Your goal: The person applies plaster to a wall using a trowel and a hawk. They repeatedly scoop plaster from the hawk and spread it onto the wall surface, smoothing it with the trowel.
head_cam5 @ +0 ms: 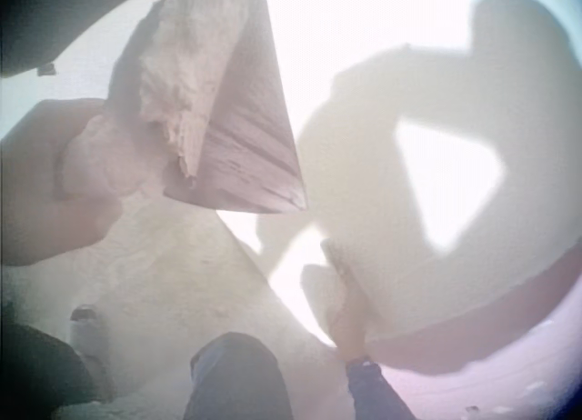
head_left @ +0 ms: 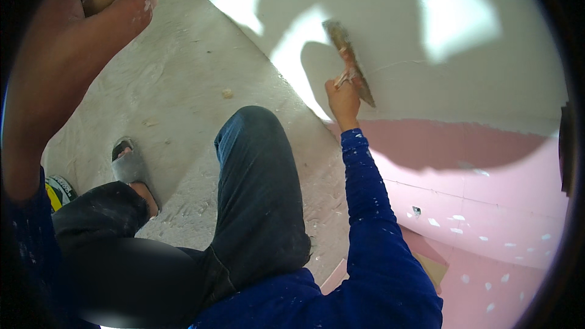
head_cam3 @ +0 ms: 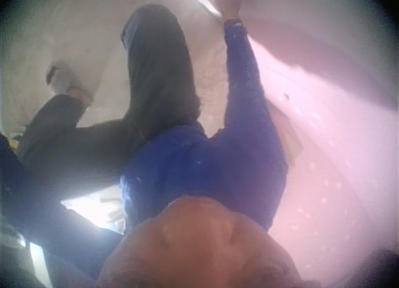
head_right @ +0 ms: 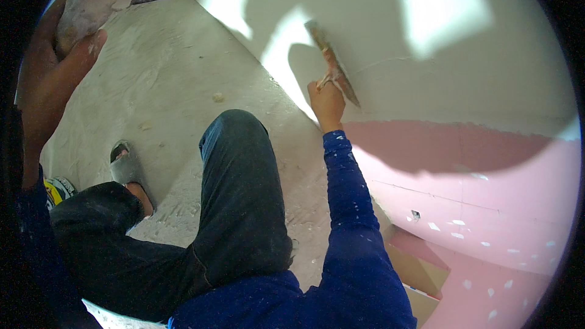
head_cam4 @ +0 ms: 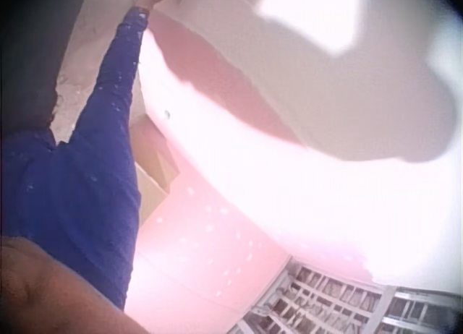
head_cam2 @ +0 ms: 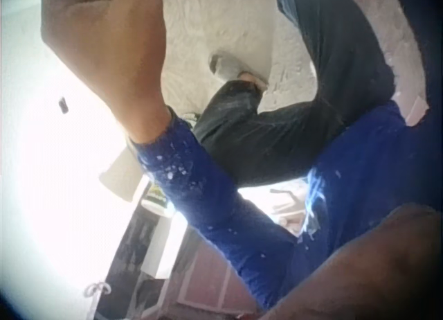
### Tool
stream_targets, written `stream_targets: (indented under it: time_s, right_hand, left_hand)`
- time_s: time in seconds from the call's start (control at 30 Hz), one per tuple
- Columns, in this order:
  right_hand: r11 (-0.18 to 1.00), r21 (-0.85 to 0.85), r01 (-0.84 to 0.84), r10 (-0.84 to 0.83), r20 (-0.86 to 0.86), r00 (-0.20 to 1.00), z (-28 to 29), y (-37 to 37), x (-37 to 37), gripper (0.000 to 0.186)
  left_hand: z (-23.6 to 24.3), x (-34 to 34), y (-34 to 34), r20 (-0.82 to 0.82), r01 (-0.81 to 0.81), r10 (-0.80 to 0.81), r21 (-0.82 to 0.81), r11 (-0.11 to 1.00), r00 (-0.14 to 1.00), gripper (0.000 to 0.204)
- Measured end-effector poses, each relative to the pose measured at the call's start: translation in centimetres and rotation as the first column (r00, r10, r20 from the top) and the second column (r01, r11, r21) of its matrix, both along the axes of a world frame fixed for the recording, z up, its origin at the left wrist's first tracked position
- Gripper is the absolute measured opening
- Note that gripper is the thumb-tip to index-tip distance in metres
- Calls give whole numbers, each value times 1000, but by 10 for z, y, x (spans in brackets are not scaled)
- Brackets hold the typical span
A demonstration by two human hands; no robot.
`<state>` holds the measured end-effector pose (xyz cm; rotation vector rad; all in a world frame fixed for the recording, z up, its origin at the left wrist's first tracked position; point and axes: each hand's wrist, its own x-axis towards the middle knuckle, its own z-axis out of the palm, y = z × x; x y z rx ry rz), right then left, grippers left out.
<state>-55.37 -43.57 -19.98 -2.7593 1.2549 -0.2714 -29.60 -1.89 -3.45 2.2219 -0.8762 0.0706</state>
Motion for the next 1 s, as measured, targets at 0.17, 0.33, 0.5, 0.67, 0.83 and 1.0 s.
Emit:
stream_targets:
  time_s: [0.17, 0.33, 0.5, 0.67, 0.83, 1.0]
  right_hand:
    - [978, -73, -196, 209, 363, 908, 74, -7, 9, 28]
    - [792, 538, -287, -136, 614, 777, 90, 10, -13, 22]
    - [679, 584, -445, -270, 762, 588, -5, 24, -10, 24]
    - [616, 647, -449, -391, 746, 539, -53, -3, 2, 23]
    - [703, 628, -335, -430, 750, 502, -54, -7, 7, 21]
    - [685, 703, -189, -577, 683, 448, -11, -7, -37, 19]
  left_hand:
    - [0, 3, -1, 4, 5, -5, 0, 1000, 1000, 58]
    - [-1, 6, 0, -4, -3, 3, 12, 1000, 1000, 58]
    - [4, 9, 1, -1, -11, 11, 25, 1000, 1000, 59]
    - [2, 6, 3, 4, -14, 14, 51, 999, 1000, 59]
    - [-4, 3, -1, 6, -33, 33, 56, 998, 999, 59]
    - [-7, 2, -7, -12, -30, 30, 49, 998, 999, 59]
